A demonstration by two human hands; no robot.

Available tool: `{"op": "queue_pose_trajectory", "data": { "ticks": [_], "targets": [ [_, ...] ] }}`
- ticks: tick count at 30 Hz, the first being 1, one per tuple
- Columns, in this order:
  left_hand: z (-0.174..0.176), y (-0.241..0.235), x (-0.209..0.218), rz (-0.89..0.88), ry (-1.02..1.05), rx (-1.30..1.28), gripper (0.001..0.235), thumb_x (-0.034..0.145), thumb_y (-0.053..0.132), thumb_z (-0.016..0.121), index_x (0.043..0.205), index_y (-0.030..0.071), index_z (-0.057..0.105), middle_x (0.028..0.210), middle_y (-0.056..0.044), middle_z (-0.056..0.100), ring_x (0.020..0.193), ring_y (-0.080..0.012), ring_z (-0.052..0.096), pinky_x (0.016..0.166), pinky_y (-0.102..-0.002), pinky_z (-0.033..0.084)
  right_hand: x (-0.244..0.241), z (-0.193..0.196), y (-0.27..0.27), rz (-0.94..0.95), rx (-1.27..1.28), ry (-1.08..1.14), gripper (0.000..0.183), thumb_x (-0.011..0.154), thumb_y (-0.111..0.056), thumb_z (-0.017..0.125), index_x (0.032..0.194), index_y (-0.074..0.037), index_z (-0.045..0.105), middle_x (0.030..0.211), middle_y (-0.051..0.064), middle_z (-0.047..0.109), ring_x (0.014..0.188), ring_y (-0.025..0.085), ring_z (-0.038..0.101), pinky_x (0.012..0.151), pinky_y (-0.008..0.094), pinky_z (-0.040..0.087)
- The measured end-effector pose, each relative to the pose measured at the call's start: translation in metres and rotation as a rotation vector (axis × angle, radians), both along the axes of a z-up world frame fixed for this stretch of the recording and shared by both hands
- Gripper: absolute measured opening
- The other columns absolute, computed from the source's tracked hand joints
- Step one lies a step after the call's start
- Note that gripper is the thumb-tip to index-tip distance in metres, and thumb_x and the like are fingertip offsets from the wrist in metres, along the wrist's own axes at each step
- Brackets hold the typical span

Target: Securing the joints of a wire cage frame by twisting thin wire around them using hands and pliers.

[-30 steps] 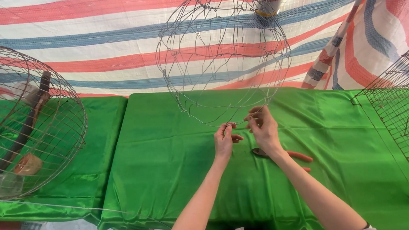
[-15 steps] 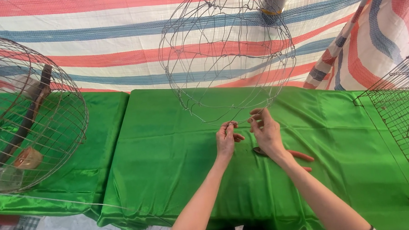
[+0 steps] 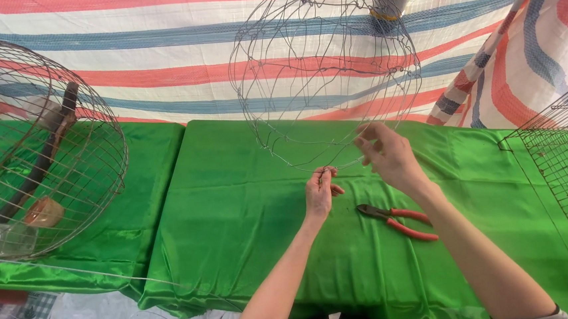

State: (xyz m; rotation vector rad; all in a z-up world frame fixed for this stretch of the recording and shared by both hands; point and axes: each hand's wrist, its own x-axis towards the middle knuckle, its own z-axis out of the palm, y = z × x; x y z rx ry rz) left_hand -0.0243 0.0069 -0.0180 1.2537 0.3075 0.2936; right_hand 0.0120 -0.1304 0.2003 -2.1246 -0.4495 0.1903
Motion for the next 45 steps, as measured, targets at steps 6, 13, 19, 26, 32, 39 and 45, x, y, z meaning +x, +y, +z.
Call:
{"op": "queue_pose_trajectory", "data": {
  "ticks": [6,13,19,26,32,39,45],
  "targets": [
    [-0.021,0.004,0.003,-0.018,-0.038,0.219,0.033,0.111,0.033,0.047,0.097,0.010,0.065,0.089,-0.006,0.064,0.057,-0.0177,0.071,0.052,-0.029,0.059,-0.002,-0.002,0.018,-0.068,-0.186,-0.001,0.032,0.101,-0.031,0.069,0.119,-0.005,0.062,0.098,0.014,0.069,0.083,0.027,0.067,0.075,0.042,0.056],
    [-0.019,0.005,0.004,0.065,-0.071,0.740,0.037,0.112,0.030,0.041,0.090,0.004,0.056,0.079,-0.020,0.058,0.075,-0.0461,0.067,0.064,-0.051,0.054,-0.012,0.009,0.028,-0.099,-0.278,-0.044,0.038,0.095,-0.030,0.076,0.118,-0.005,0.059,0.095,0.014,0.067,0.088,0.030,0.067,0.078,0.043,0.054],
    [-0.016,0.006,0.002,-0.017,-0.049,0.902,0.038,0.113,0.025,0.034,0.089,0.003,0.053,0.078,-0.018,0.056,0.076,-0.0420,0.066,0.066,-0.050,0.054,-0.017,0.013,0.033,-0.101,-0.230,-0.063,0.038,0.094,-0.025,0.077,0.117,-0.002,0.058,0.096,0.018,0.066,0.095,0.035,0.068,0.085,0.049,0.056],
    [-0.055,0.018,0.014,-0.176,-0.146,0.832,0.055,0.111,0.042,0.019,0.088,0.007,0.055,0.078,-0.014,0.052,0.080,-0.0354,0.063,0.073,-0.044,0.053,-0.011,0.006,0.032,-0.116,-0.215,-0.057,0.038,0.094,-0.025,0.077,0.117,-0.002,0.057,0.096,0.017,0.065,0.095,0.034,0.067,0.085,0.048,0.056],
    [-0.018,0.022,0.001,-0.188,-0.126,0.744,0.064,0.114,0.042,0.021,0.095,-0.002,0.062,0.094,-0.029,0.063,0.096,-0.0480,0.064,0.087,-0.052,0.052,-0.012,0.005,0.032,-0.117,-0.233,-0.056,0.039,0.094,-0.029,0.077,0.118,-0.005,0.057,0.095,0.013,0.064,0.091,0.030,0.067,0.081,0.045,0.056],
    [0.006,0.019,-0.010,-0.096,-0.144,0.703,0.054,0.114,0.035,0.032,0.082,-0.001,0.055,0.082,-0.031,0.060,0.086,-0.0563,0.060,0.075,-0.058,0.050,-0.016,0.005,0.020,-0.073,-0.203,-0.027,0.055,0.094,-0.016,0.072,0.142,-0.002,0.049,0.122,0.020,0.064,0.096,0.030,0.068,0.088,0.049,0.057],
    [-0.019,0.016,0.000,-0.083,-0.132,0.668,0.052,0.115,0.040,0.030,0.080,0.009,0.053,0.075,-0.018,0.058,0.076,-0.0421,0.063,0.073,-0.050,0.051,-0.021,0.012,-0.001,-0.116,-0.068,-0.008,0.051,0.098,-0.010,0.064,0.147,-0.001,0.048,0.128,0.023,0.060,0.099,0.034,0.067,0.090,0.051,0.055]
  ]
}}
